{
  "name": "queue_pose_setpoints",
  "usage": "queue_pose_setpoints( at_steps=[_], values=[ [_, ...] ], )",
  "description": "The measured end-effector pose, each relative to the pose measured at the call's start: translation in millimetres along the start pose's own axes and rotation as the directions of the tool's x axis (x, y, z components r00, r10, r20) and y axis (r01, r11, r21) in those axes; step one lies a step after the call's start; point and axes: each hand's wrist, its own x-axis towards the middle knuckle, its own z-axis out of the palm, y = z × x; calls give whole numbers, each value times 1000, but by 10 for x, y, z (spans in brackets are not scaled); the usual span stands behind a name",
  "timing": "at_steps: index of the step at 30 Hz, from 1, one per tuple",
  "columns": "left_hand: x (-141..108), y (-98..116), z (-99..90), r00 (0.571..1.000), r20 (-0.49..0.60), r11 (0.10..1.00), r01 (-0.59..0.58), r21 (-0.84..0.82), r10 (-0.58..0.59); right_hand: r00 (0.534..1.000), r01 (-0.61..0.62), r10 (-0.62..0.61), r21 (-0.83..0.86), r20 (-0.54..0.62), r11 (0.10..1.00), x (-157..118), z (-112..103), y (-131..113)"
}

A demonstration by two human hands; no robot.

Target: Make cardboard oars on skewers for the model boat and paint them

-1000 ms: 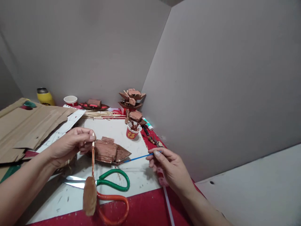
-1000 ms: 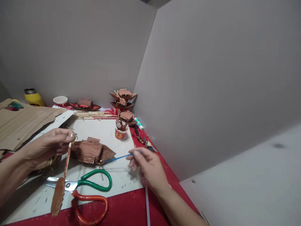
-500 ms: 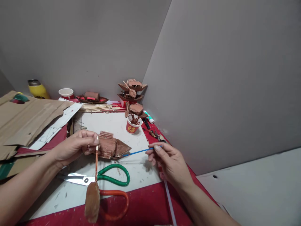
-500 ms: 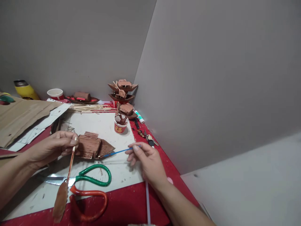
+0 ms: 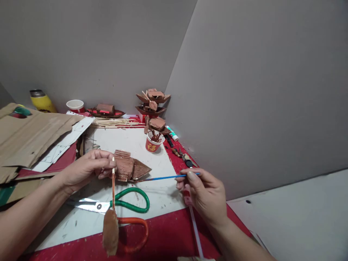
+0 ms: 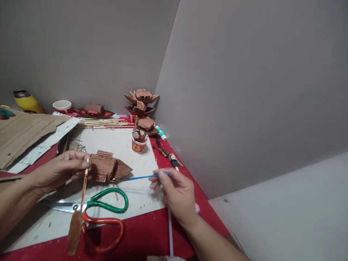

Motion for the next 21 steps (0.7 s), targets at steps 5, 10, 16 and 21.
queue_pose_setpoints(
  at_steps=[5,10,16,21],
  values=[
    [-3,6,5,1000,13,1000,-11,-20,12,987,154,-143,-172,76,973,-76,-9,30],
    [-13,27,22,999,28,999,-23,-41,24,991,102,-97,-53,89,993,-109,-49,15],
    [-34,27,106,999,40,998,-35,-43,37,997,-80,79,253,14,964,-70,-57,-56],
    [-54,-13,190,995,87,999,-46,10,45,986,-165,150,365,70,916,25,51,-127]
  ],
)
